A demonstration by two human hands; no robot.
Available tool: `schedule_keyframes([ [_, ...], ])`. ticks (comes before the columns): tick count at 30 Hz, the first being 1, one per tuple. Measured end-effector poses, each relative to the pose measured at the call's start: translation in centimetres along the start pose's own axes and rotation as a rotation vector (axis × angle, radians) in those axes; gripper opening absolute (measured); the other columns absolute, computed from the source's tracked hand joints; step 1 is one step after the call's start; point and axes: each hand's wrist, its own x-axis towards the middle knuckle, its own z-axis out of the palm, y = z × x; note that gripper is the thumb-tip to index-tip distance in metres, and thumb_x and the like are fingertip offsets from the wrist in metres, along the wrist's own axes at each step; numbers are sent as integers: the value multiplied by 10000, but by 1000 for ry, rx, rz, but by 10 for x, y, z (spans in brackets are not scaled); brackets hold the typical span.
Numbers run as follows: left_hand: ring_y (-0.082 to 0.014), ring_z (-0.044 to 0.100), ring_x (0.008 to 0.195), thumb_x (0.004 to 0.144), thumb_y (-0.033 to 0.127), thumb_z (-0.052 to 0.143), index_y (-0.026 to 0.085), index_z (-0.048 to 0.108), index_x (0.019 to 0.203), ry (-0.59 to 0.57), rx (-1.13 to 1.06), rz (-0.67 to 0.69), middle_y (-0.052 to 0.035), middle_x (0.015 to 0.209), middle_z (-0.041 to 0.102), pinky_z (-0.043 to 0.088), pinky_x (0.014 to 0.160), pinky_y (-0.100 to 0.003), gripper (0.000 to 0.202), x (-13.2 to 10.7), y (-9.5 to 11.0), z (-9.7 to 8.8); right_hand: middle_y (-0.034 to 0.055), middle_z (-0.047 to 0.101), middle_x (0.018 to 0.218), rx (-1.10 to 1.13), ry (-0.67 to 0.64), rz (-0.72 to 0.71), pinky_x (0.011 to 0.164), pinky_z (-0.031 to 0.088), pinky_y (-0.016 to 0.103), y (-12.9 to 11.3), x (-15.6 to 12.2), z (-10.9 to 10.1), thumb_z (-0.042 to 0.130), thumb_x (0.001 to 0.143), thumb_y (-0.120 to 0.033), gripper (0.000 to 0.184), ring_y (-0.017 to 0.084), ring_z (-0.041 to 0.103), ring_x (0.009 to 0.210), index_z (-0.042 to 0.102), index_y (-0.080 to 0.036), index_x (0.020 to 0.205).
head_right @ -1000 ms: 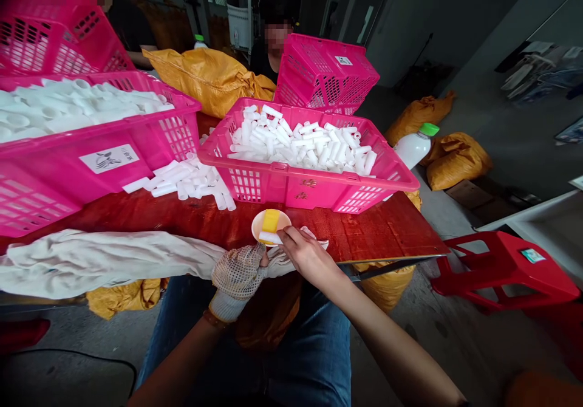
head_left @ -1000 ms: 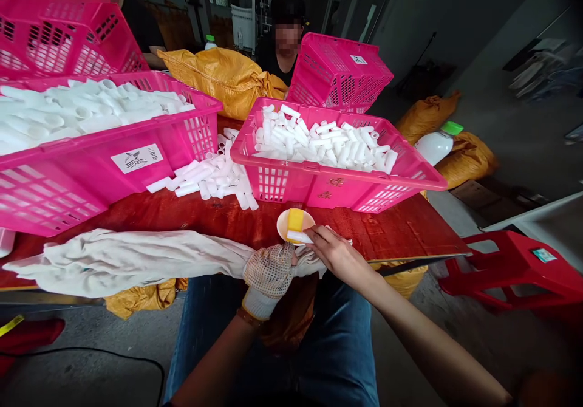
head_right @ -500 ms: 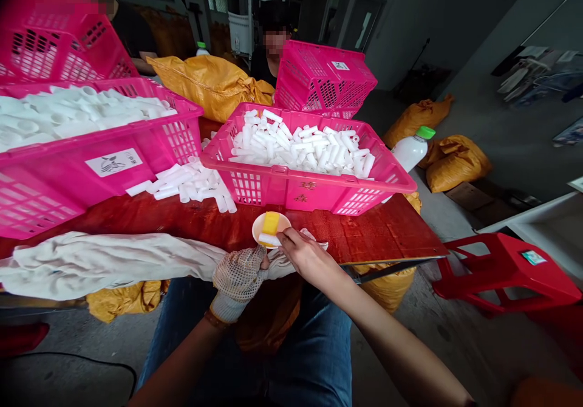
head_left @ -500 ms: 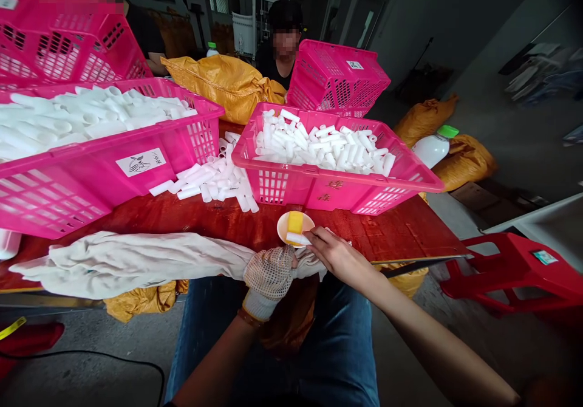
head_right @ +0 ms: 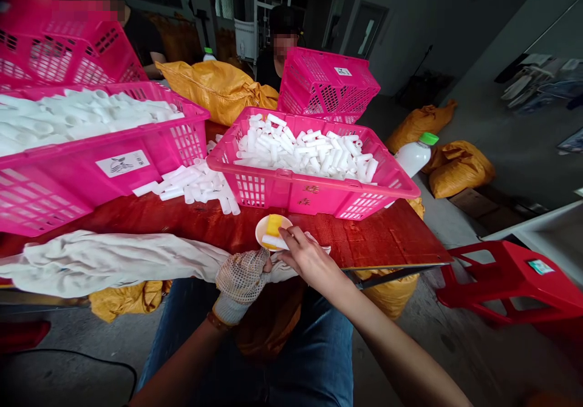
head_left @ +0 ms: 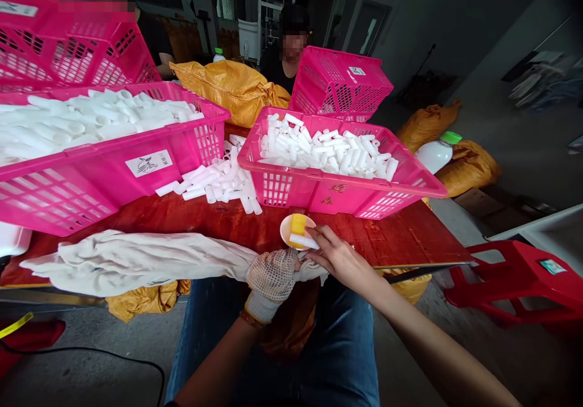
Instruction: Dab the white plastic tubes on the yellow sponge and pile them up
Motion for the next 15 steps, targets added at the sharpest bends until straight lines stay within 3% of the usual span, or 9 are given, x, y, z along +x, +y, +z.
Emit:
schedule_keyframes([
  [4,-203,637,654,841,175,629,210,669,846,-64,-5,-16,-21,729,692,451,656,-350,53,7,5,-9,127,641,1229,15,30,-27,978,596,460,4,-4,9,493,1025,-219,316,284,693,1113,555,-194,1333],
  [7,-211,620,575,850,217,644,200,674,833,-77,35,-52,-19,647,664,434,578,-361,38,11,15,-22,134,660,1194,27,44,-70,909,622,457,6,-7,14,467,1023,-235,314,284,733,1002,592,-189,1308],
  [10,-197,618,544,901,306,639,232,654,740,-147,-74,-100,-13,626,667,414,524,-346,178,18,12,-39,134,684,1132,182,99,-33,828,636,421,7,-8,15,464,1016,-282,304,276,746,931,658,-198,1234],
  [12,-174,645,593,961,382,583,248,668,764,-172,-198,-133,-9,680,697,447,552,-316,254,29,-12,-54,129,702,1075,381,132,35,791,630,387,7,-9,12,506,1000,-356,293,274,738,928,702,-206,1157],
  [15,-165,706,829,1009,336,492,230,710,955,-82,-157,-228,-42,907,757,529,772,-285,248,58,-84,-87,95,721,894,760,122,218,715,605,345,2,-13,0,610,938,-483,328,251,714,806,745,-203,1042],
])
